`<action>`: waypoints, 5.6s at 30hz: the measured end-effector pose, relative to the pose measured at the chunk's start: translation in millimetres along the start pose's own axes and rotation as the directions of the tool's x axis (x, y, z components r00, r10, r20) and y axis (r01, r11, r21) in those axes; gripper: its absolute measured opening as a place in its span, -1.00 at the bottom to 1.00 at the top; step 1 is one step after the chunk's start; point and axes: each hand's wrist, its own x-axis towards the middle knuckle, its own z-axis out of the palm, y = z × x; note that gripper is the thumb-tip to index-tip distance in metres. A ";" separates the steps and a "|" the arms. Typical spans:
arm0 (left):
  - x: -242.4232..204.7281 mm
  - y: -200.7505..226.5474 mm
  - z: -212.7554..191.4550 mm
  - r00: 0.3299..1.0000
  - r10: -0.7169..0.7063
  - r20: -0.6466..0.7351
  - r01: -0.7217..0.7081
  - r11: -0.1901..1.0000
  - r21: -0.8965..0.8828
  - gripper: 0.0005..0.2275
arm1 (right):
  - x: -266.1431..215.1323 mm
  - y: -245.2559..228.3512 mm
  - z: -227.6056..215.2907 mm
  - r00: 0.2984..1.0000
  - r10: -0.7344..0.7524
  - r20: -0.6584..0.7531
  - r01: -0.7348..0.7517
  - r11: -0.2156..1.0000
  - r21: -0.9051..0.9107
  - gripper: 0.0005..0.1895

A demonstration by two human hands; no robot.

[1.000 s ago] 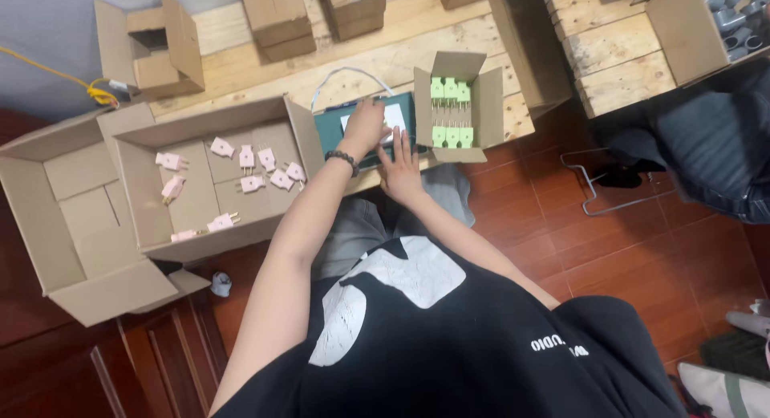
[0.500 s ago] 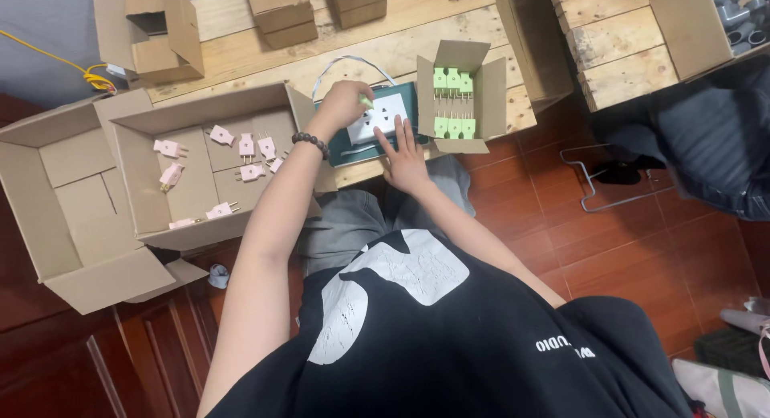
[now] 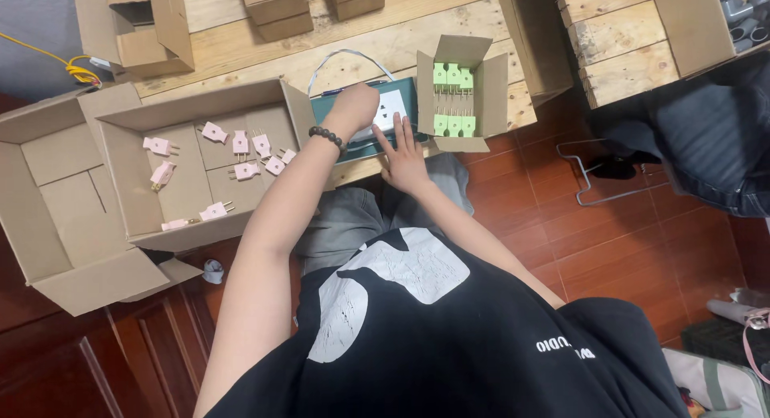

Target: The person picks up small pink electronic components from a large cardboard box, briefly turns them over in their hands, and places them into a smaller cardboard box. The person repeats this process multiple times, handling the components one at a time.

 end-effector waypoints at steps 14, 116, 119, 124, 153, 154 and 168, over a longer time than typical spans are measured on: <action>-4.5 9.4 7.5 0.996 -0.031 -0.086 0.035 0.998 0.046 -0.91 | -0.5 0.2 5.5 1.000 -0.007 -0.022 0.008 1.000 0.011 0.07; -45.8 22.0 18.3 0.947 -0.195 -0.257 0.177 0.980 -0.090 -0.63 | 1.2 6.9 0.4 0.999 -0.010 0.052 0.008 0.999 0.038 0.17; -59.3 30.6 4.5 0.923 -0.257 -0.285 0.217 0.962 -0.164 -0.62 | 1.7 4.6 -3.3 0.998 -0.001 0.057 -0.001 0.999 0.036 0.16; -92.0 28.7 -23.4 0.826 -0.460 -0.325 0.059 0.646 -0.761 -0.66 | 0.6 0.5 -8.2 0.999 0.005 0.042 -0.009 0.997 0.081 0.17; -200.2 56.7 -18.6 0.913 -0.313 -0.261 -0.077 0.497 -0.864 -0.56 | -56.9 42.5 -56.8 0.905 0.422 0.060 0.025 -0.192 0.981 -0.74; -204.5 50.3 -22.3 0.863 -0.376 -0.338 -0.080 0.558 -0.826 -0.60 | -52.0 58.8 -61.9 0.869 0.489 0.073 0.035 -0.208 0.977 -0.79; -216.5 -13.2 18.9 0.711 -0.437 -0.551 0.151 0.860 -0.487 -0.84 | 91.3 193.3 -38.2 0.630 0.512 0.584 0.197 -0.833 0.517 -0.69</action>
